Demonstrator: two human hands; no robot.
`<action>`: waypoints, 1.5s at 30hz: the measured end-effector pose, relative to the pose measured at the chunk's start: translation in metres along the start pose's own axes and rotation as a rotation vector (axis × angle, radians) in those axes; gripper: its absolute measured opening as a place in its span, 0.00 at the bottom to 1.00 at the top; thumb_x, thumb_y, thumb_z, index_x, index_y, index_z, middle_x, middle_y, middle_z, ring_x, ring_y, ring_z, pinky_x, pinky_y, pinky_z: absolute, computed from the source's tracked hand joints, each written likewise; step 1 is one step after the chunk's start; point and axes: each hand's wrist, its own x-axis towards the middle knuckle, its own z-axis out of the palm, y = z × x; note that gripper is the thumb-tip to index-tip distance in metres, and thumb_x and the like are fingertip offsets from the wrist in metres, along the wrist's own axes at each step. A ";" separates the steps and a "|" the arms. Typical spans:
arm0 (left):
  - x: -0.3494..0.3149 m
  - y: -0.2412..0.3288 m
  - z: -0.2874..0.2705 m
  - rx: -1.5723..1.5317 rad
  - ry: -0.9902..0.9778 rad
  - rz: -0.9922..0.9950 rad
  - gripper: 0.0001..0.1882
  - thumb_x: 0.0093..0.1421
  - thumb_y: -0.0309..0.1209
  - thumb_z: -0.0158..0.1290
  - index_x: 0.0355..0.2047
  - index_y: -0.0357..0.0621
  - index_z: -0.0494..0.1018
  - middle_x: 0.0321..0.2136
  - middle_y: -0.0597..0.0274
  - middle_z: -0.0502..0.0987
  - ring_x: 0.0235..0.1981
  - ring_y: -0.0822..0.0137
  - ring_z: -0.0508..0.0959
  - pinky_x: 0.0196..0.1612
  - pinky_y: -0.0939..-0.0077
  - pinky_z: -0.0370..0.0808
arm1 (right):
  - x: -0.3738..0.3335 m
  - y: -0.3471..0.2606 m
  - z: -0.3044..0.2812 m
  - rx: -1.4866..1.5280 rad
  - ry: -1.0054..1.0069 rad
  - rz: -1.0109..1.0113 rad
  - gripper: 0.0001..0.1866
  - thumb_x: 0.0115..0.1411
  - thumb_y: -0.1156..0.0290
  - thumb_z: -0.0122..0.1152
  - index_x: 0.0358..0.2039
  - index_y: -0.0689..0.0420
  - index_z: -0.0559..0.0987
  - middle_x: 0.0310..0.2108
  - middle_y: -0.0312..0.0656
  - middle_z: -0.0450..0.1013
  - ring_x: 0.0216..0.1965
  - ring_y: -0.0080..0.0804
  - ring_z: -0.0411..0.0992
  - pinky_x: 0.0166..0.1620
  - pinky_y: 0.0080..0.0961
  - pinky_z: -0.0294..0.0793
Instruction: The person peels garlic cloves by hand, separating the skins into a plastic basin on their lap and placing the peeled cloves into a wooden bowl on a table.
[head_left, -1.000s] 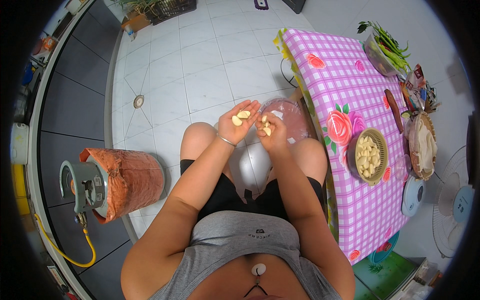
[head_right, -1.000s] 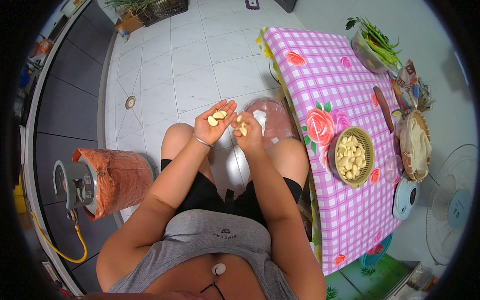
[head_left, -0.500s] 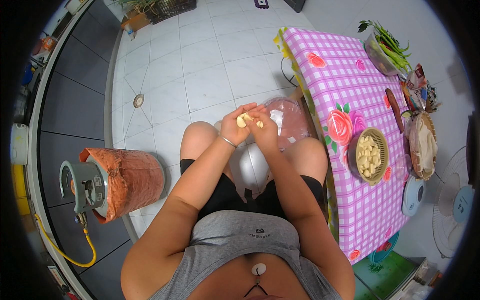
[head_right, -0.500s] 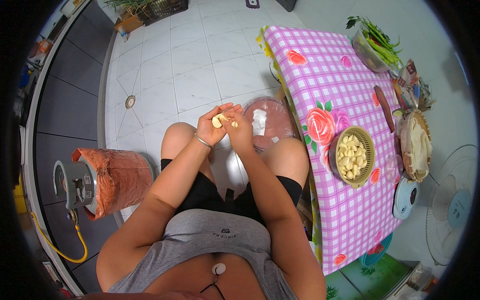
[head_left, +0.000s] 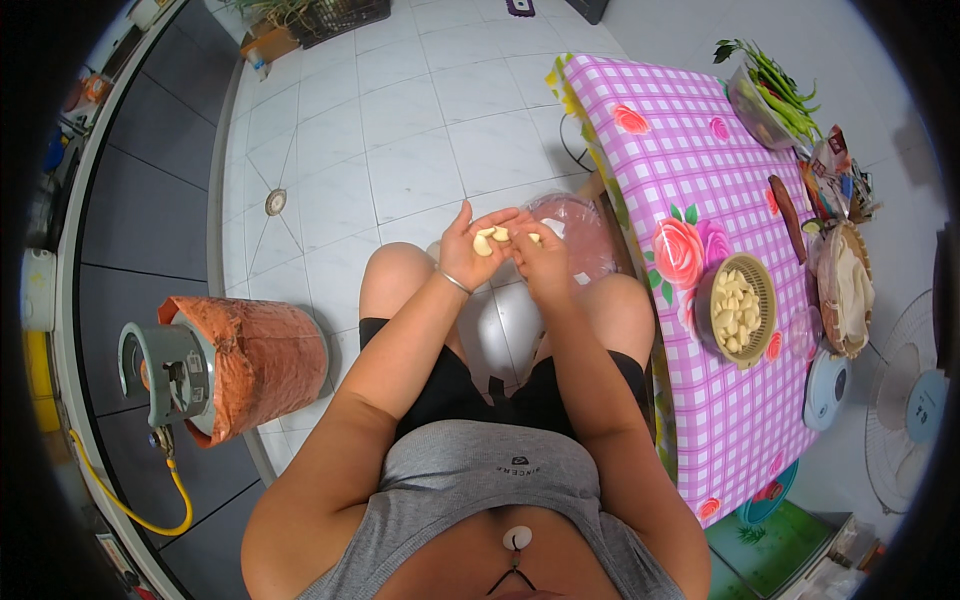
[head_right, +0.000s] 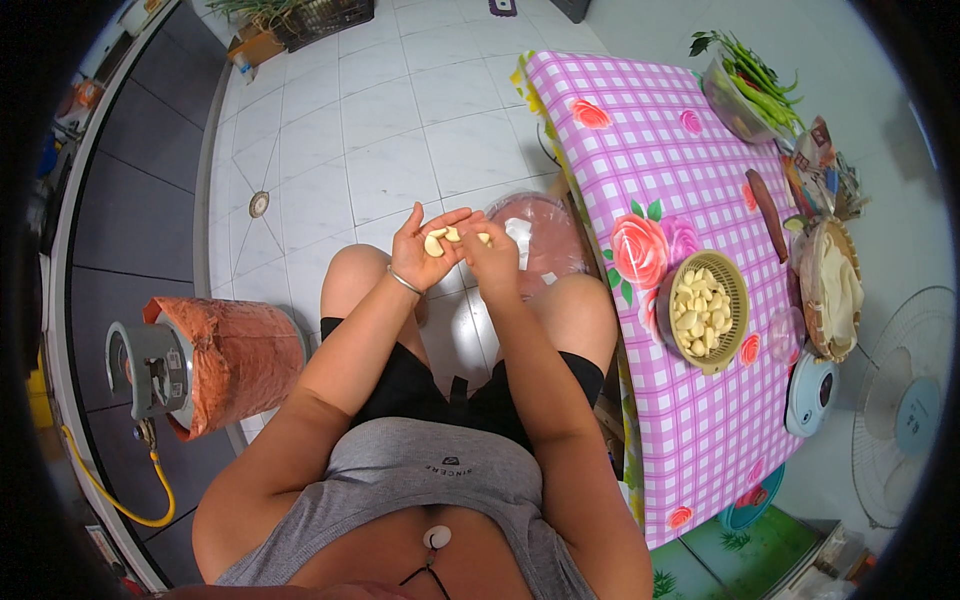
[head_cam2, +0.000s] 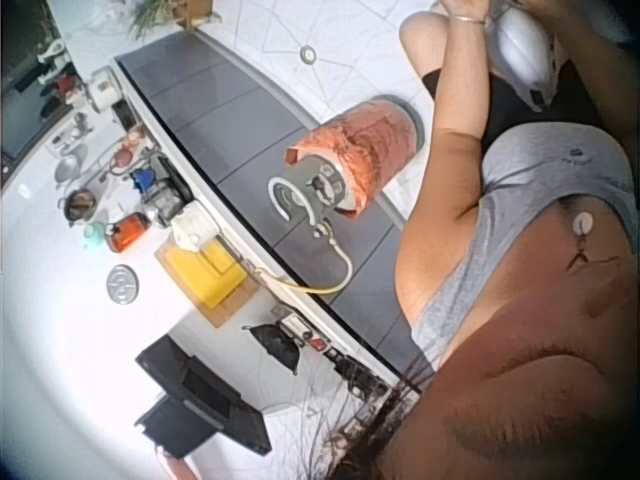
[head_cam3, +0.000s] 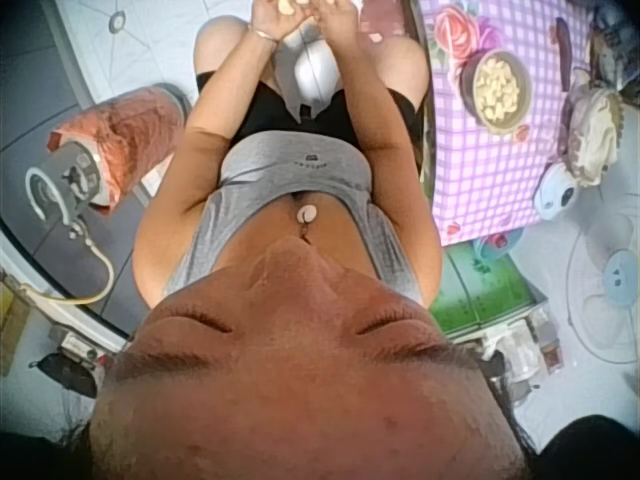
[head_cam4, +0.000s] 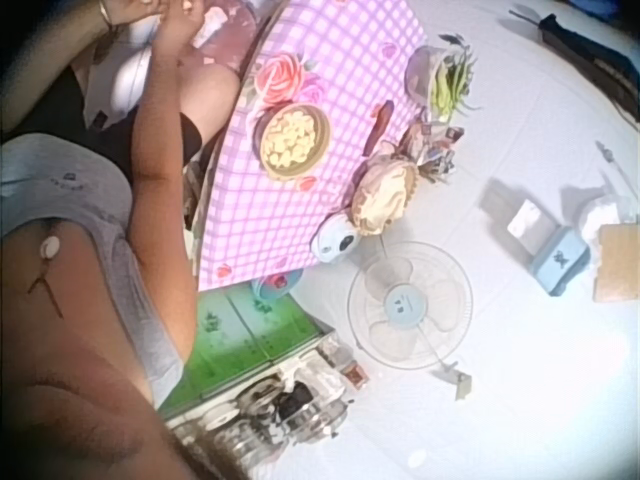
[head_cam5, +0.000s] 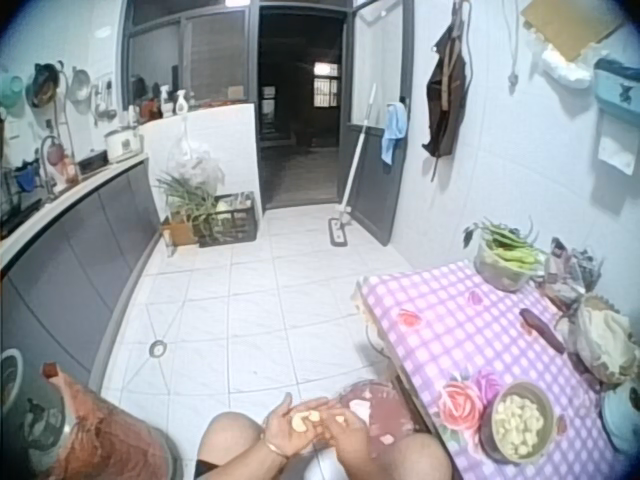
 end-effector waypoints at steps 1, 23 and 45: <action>0.000 0.001 -0.001 -0.004 -0.023 -0.042 0.40 0.63 0.56 0.32 0.54 0.24 0.59 0.56 0.39 0.60 0.59 0.47 0.61 0.62 0.59 0.57 | -0.001 0.002 0.004 -0.112 0.006 -0.181 0.08 0.51 0.75 0.60 0.33 0.59 0.77 0.28 0.38 0.71 0.29 0.24 0.70 0.24 0.18 0.66; 0.000 -0.002 0.004 0.115 0.092 0.067 0.42 0.62 0.59 0.29 0.53 0.23 0.59 0.54 0.39 0.63 0.56 0.49 0.64 0.60 0.54 0.58 | 0.003 -0.002 -0.006 0.325 -0.255 0.093 0.07 0.53 0.74 0.57 0.32 0.60 0.73 0.28 0.38 0.71 0.24 0.21 0.65 0.20 0.12 0.58; 0.001 -0.002 0.007 0.203 0.064 0.109 0.44 0.60 0.62 0.30 0.51 0.24 0.61 0.52 0.41 0.65 0.56 0.51 0.64 0.60 0.56 0.58 | 0.000 -0.007 -0.003 0.293 -0.151 0.013 0.06 0.55 0.71 0.58 0.30 0.58 0.72 0.27 0.37 0.71 0.22 0.22 0.66 0.18 0.13 0.61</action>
